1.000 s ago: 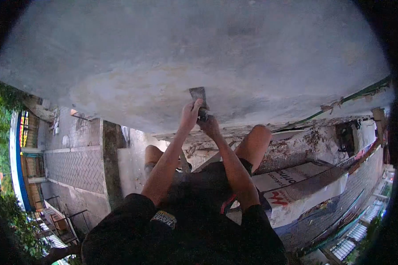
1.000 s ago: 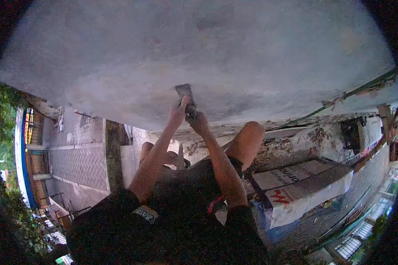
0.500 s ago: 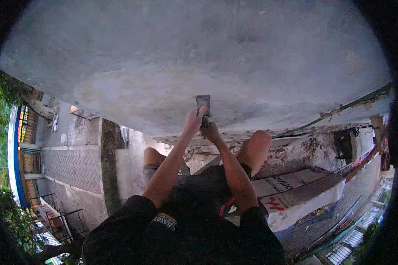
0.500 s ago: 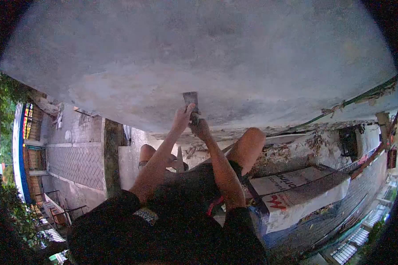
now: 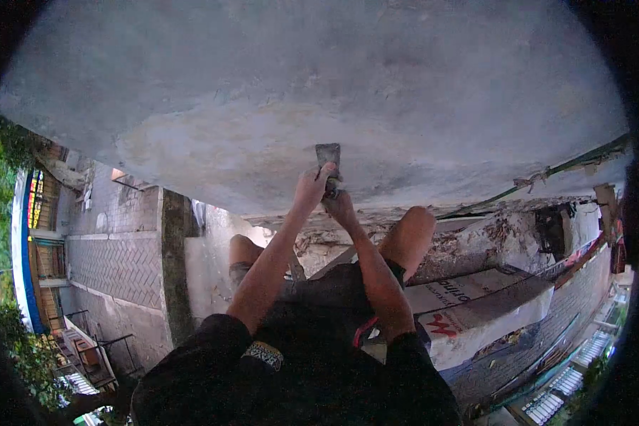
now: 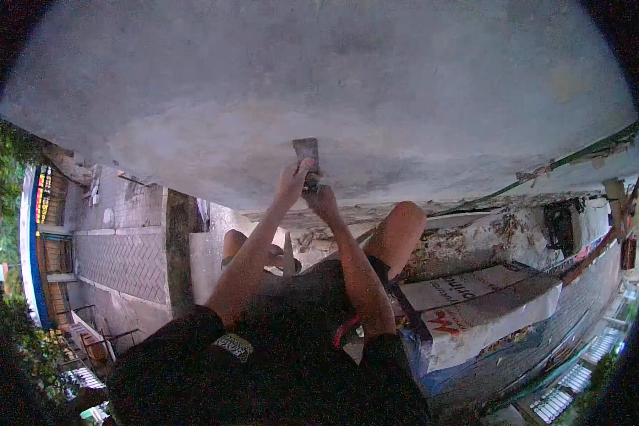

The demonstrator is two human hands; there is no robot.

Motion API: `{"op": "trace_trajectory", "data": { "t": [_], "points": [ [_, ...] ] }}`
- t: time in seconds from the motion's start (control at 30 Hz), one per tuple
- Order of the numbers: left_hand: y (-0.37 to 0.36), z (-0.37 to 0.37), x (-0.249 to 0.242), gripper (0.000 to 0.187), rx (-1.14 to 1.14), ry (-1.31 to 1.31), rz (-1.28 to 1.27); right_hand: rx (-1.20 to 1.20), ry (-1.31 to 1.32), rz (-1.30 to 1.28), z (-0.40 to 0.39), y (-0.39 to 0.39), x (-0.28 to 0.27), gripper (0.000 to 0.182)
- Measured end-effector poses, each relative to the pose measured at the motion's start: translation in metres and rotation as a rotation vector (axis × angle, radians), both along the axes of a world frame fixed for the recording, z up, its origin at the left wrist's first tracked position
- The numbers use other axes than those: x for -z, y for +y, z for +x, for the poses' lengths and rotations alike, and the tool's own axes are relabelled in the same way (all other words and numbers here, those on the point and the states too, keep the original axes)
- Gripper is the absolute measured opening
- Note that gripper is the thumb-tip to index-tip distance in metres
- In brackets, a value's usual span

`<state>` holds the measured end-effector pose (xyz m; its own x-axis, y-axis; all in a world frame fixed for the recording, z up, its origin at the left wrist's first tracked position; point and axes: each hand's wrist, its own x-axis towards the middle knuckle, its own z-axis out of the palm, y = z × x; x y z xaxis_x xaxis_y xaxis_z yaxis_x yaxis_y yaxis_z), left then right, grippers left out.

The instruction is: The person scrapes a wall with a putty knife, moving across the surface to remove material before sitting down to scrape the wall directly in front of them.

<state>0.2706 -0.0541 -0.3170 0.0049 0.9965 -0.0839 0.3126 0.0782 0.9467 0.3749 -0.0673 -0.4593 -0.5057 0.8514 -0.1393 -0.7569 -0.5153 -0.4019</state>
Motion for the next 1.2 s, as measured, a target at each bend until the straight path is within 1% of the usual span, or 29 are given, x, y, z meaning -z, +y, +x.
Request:
{"op": "trace_trajectory", "data": {
  "t": [0.07, 0.1, 0.13, 0.17, 0.23, 0.3, 0.37, 0.4, 0.47, 0.5, 0.57, 0.6, 0.67, 0.7, 0.77, 0.8, 0.83, 0.87, 0.9, 0.93, 0.97, 1.0, 1.03, 1.07, 1.1, 1.13, 1.17, 1.2],
  "points": [
    [0.008, -0.001, 0.017, 0.049, 0.031, 0.031, -0.014, 0.029, -1.039, 0.716, 0.002, 0.01, 0.04, 0.024],
    [0.007, -0.001, 0.01, 0.045, 0.052, 0.016, 0.002, 0.055, -1.561, 1.075, 0.003, 0.015, 0.049, 0.025],
    [0.003, 0.0, 0.0, 0.041, 0.076, 0.003, 0.02, 0.108, -1.433, 0.894, 0.003, 0.01, 0.016, 0.025],
    [0.003, 0.001, -0.007, 0.038, 0.102, -0.009, 0.035, 0.158, -1.298, 0.714, 0.002, -0.004, -0.049, 0.025],
    [0.007, 0.002, -0.01, 0.038, 0.075, -0.042, -0.004, 0.208, -1.021, 0.469, 0.004, -0.009, -0.084, 0.024],
    [-0.002, 0.003, -0.01, 0.038, 0.064, -0.074, -0.01, 0.201, -0.747, 0.332, 0.005, -0.01, -0.07, 0.023],
    [-0.003, 0.006, -0.017, 0.039, 0.089, -0.097, 0.06, 0.136, -0.948, 0.37, 0.004, -0.005, -0.043, 0.021],
    [-0.002, 0.006, -0.017, 0.039, 0.071, -0.107, 0.01, 0.105, -1.047, 0.389, 0.004, -0.002, -0.036, 0.02],
    [-0.002, 0.004, -0.008, 0.041, 0.041, -0.125, -0.096, 0.112, -1.097, 0.449, 0.006, -0.011, -0.075, 0.019],
    [0.0, 0.004, -0.004, 0.044, 0.029, -0.113, -0.067, 0.115, -1.124, 0.473, 0.008, -0.016, -0.088, 0.02],
    [0.005, 0.006, 0.003, 0.05, -0.006, -0.096, 0.001, 0.154, -1.177, 0.472, 0.009, -0.012, -0.069, 0.02],
    [0.004, 0.009, -0.007, 0.051, -0.025, -0.069, 0.011, 0.172, -1.203, 0.477, 0.009, -0.009, -0.063, 0.02],
    [-0.006, 0.015, -0.033, 0.052, -0.071, -0.014, 0.028, 0.1, -1.123, 0.424, 0.011, -0.008, -0.069, 0.026],
    [-0.004, 0.01, -0.02, 0.053, -0.051, -0.001, 0.004, 0.063, -1.081, 0.395, 0.011, -0.009, -0.074, 0.03],
    [0.01, -0.005, 0.018, 0.055, -0.005, 0.034, -0.045, 0.025, -1.035, 0.39, 0.01, -0.018, -0.104, 0.031],
    [0.009, -0.006, 0.002, 0.054, 0.012, 0.06, -0.061, 0.005, -1.011, 0.382, 0.008, -0.021, -0.113, 0.032],
    [0.001, -0.005, -0.028, 0.054, 0.028, 0.085, -0.082, -0.041, -1.019, 0.361, 0.009, -0.021, -0.111, 0.032],
    [-0.002, -0.004, -0.045, 0.053, 0.044, 0.109, -0.101, -0.086, -1.027, 0.342, 0.013, -0.02, -0.108, 0.032],
    [-0.002, -0.003, -0.044, 0.053, 0.037, 0.12, -0.058, -0.13, -1.036, 0.327, 0.016, -0.017, -0.104, 0.032],
    [-0.001, 0.0, -0.04, 0.053, 0.026, 0.131, -0.012, -0.076, -1.065, 0.363, 0.014, -0.013, -0.084, 0.032],
    [-0.001, 0.002, -0.035, 0.053, 0.012, 0.14, 0.033, -0.023, -1.093, 0.402, 0.011, -0.008, -0.049, 0.031],
    [0.005, 0.002, -0.017, 0.053, 0.007, 0.063, 0.049, 0.028, -1.119, 0.441, 0.007, -0.005, -0.03, 0.031],
    [0.012, 0.0, 0.012, 0.052, 0.003, -0.014, 0.061, 0.105, -1.145, 0.493, 0.004, -0.005, -0.032, 0.03],
    [0.016, -0.001, 0.028, 0.051, 0.002, -0.092, 0.073, 0.185, -1.17, 0.542, 0.002, -0.006, -0.037, 0.03],
    [0.012, 0.001, 0.012, 0.051, 0.008, -0.054, 0.118, 0.182, -1.211, 0.566, 0.003, -0.006, -0.036, 0.03],
    [0.006, 0.003, -0.021, 0.05, 0.013, -0.018, 0.162, 0.178, -1.253, 0.589, 0.003, -0.006, -0.035, 0.029],
    [-0.001, 0.004, -0.038, 0.049, 0.012, 0.018, 0.201, 0.084, -1.306, 0.59, 0.007, -0.004, -0.029, 0.029],
    [-0.002, 0.004, -0.029, 0.048, 0.031, -0.012, 0.145, 0.031, -1.297, 0.566, 0.008, -0.003, -0.032, 0.029]
  ]
}}
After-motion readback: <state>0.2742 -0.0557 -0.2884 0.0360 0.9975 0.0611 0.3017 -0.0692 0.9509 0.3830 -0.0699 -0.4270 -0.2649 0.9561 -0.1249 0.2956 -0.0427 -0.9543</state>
